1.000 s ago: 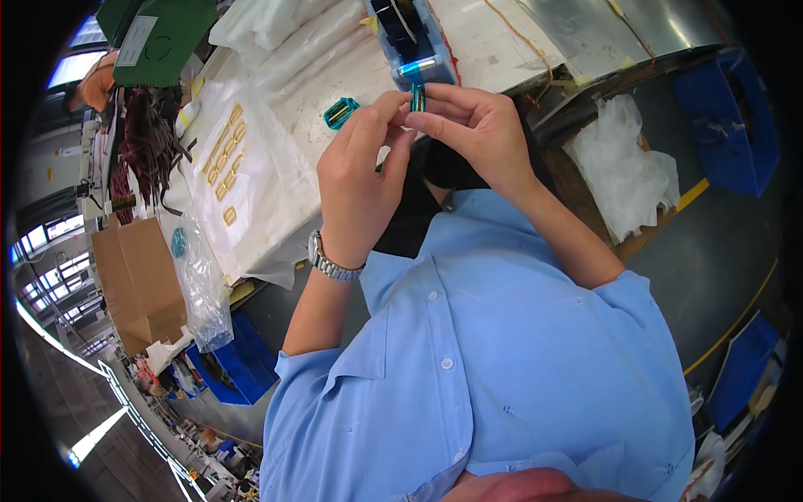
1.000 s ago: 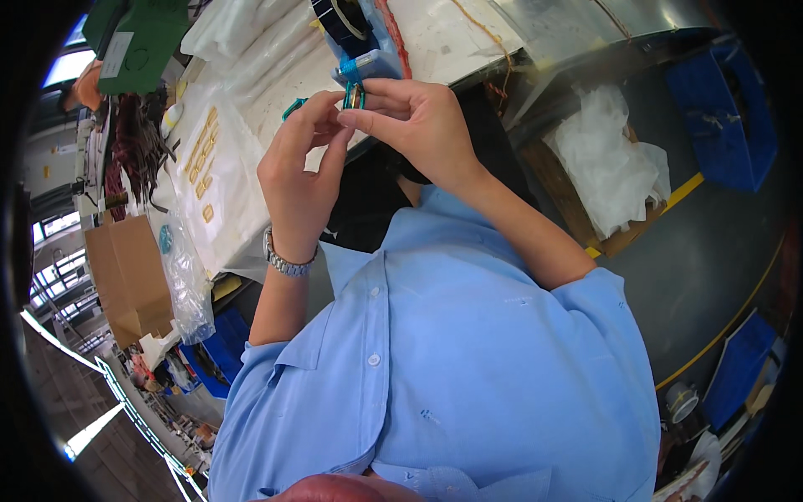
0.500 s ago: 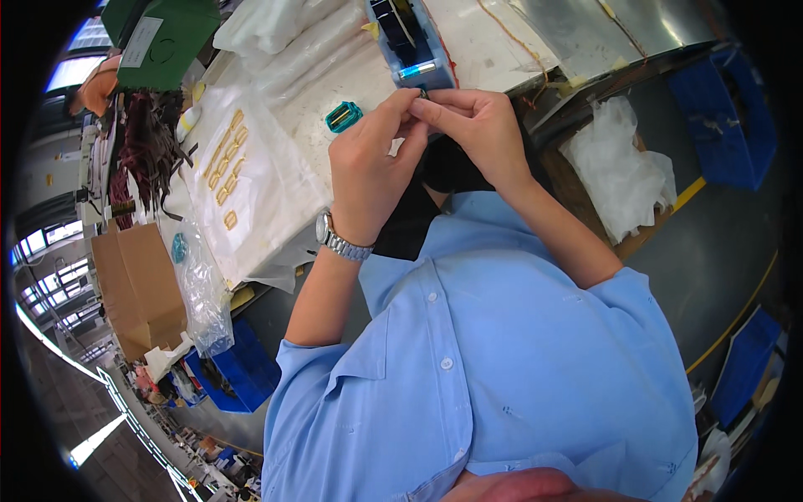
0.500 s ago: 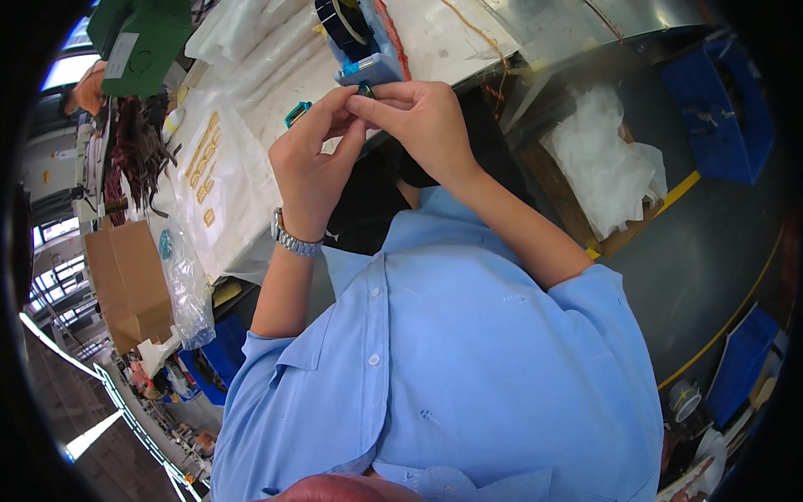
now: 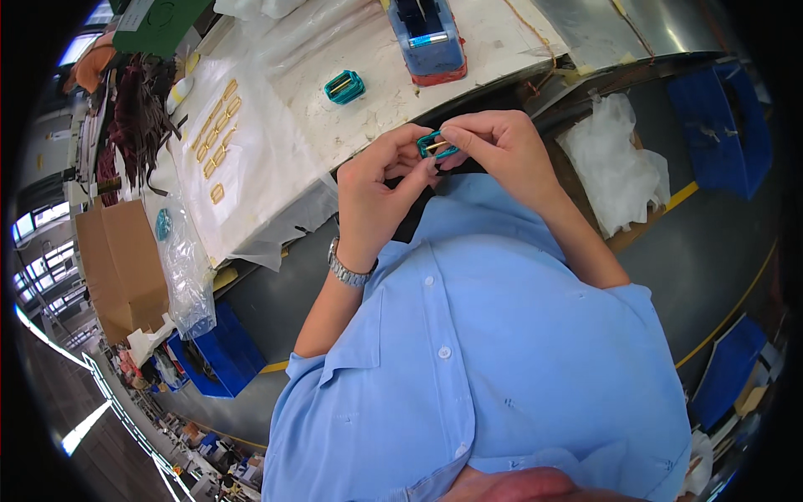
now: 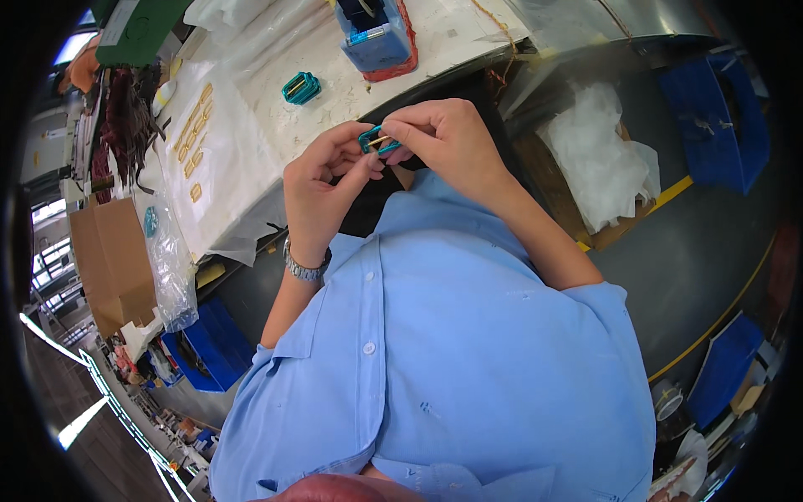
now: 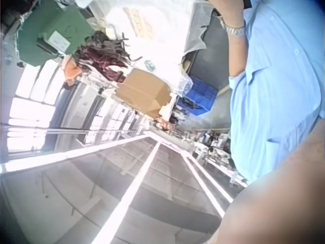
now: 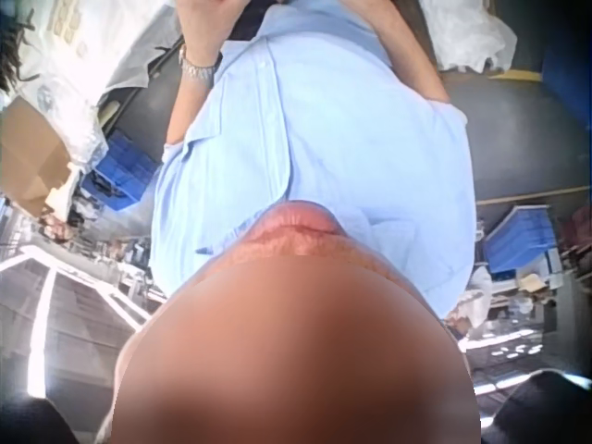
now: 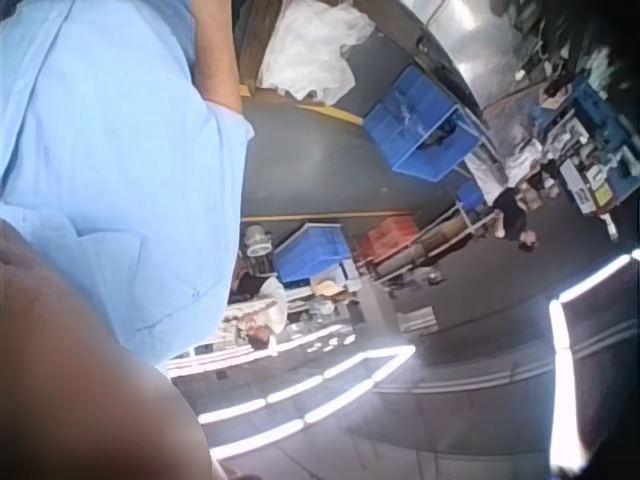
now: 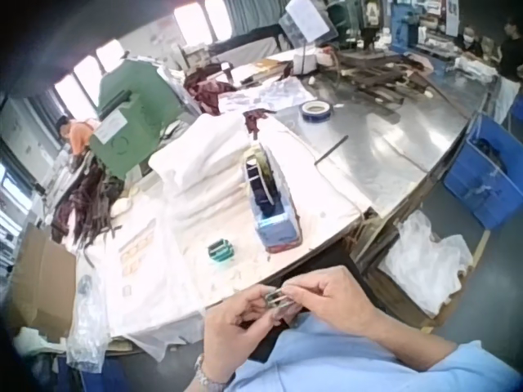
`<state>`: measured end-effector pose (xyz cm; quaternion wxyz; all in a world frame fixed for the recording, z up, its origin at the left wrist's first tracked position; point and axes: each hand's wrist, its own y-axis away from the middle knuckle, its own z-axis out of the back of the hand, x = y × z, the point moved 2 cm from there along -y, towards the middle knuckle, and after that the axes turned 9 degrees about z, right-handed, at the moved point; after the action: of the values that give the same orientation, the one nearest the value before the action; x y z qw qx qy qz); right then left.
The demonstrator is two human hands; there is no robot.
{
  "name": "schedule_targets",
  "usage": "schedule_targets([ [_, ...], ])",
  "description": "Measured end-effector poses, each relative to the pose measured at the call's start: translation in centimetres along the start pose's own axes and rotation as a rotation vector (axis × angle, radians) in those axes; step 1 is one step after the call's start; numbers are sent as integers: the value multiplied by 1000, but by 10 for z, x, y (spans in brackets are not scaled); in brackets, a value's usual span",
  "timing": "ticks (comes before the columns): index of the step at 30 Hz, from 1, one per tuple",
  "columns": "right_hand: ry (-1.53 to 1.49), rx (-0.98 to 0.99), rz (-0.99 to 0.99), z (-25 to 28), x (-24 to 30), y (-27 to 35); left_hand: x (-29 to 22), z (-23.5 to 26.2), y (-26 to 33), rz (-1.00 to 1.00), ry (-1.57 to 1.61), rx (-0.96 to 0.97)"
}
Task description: Applying blue protective tape to small gold buckles at a workbench.
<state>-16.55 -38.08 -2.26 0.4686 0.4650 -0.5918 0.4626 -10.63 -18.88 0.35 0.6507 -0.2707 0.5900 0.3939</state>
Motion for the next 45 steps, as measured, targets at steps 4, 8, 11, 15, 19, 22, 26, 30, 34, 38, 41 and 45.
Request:
schedule_targets([
  [4,35,4,5,-7,1,-1,-18,6,2,-323,-547,-21],
  [8,-22,6,-34,-14,-6,-5,-10,14,-3,-443,-682,-84],
  [11,-263,31,-151,-13,-5,-10,-7,19,-5,-453,-700,-90],
  [15,-194,94,-153,-14,-13,-15,-5,22,-5,-481,-722,-130],
  [19,-100,71,-136,-21,-4,-20,-9,36,-13,-506,-771,-215],
  [22,-88,-42,-21,-17,6,-21,-15,71,-37,-509,-714,-356],
  [26,-47,-103,77,-2,15,-20,-12,100,-71,-476,-805,-344],
  [30,62,-259,240,9,33,-19,2,105,-85,-425,-874,-250],
  [34,326,-361,358,24,45,-41,7,105,-83,-351,-811,-269],
  [38,637,-325,508,38,27,-81,-21,87,-77,-473,-806,-375],
  [41,612,-208,182,24,30,-94,-44,64,-87,-798,-778,-316],
  [45,482,-196,145,19,16,-103,-48,39,-115,-827,-686,-194],
])
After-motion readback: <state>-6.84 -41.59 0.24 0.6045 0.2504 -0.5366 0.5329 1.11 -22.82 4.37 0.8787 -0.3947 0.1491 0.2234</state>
